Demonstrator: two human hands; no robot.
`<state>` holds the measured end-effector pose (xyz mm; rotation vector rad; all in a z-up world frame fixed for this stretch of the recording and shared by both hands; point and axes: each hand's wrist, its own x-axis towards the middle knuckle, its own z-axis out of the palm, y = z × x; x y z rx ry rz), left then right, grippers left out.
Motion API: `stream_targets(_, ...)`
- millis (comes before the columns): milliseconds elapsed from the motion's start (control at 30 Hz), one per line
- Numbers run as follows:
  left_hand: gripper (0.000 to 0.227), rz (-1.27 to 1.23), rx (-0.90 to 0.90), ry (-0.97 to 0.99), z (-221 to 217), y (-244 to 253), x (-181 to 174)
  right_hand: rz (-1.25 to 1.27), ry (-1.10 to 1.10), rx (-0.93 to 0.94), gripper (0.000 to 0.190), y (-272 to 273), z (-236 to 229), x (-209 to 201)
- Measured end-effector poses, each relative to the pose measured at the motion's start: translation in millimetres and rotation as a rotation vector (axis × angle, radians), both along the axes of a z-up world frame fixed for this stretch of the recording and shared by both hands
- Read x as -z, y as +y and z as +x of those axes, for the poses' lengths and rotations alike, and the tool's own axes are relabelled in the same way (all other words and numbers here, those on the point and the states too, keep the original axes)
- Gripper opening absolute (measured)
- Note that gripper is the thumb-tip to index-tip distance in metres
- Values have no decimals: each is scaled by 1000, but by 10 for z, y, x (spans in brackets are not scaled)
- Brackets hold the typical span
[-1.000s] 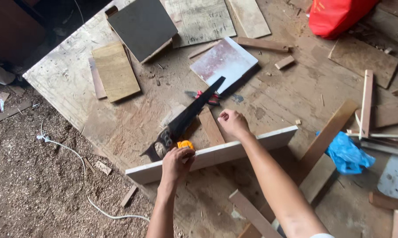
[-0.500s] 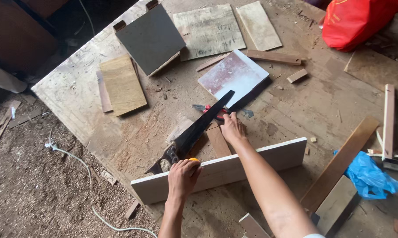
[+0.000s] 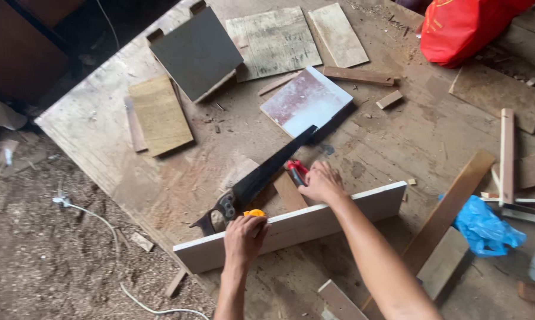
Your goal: The person measures a wooden plank with a metal ruler and marks it with a red marker. They then use pliers to remove a metal strip from the plank and align it with another wooden piece on the workbench.
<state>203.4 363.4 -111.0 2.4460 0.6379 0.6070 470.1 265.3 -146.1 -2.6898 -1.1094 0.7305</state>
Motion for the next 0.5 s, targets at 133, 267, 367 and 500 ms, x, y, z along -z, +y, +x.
stream_targets(133, 15, -42, -10, 30, -16, -43, -59, 45, 6, -11, 37, 30, 60, 199)
stream_targets(267, 17, -31, 2, 6, -53, -123, -77, 72, 54, 24, 41, 0, 113, 580)
stream_targets(367, 17, -34, 4, -11, -53, -118, -131, 103, 117, 45, 34, -29, 124, 719)
stream_targets(500, 21, -56, -2, 31, -38, -185, -176, 146, 106, 114, 30, -97, 164, 704)
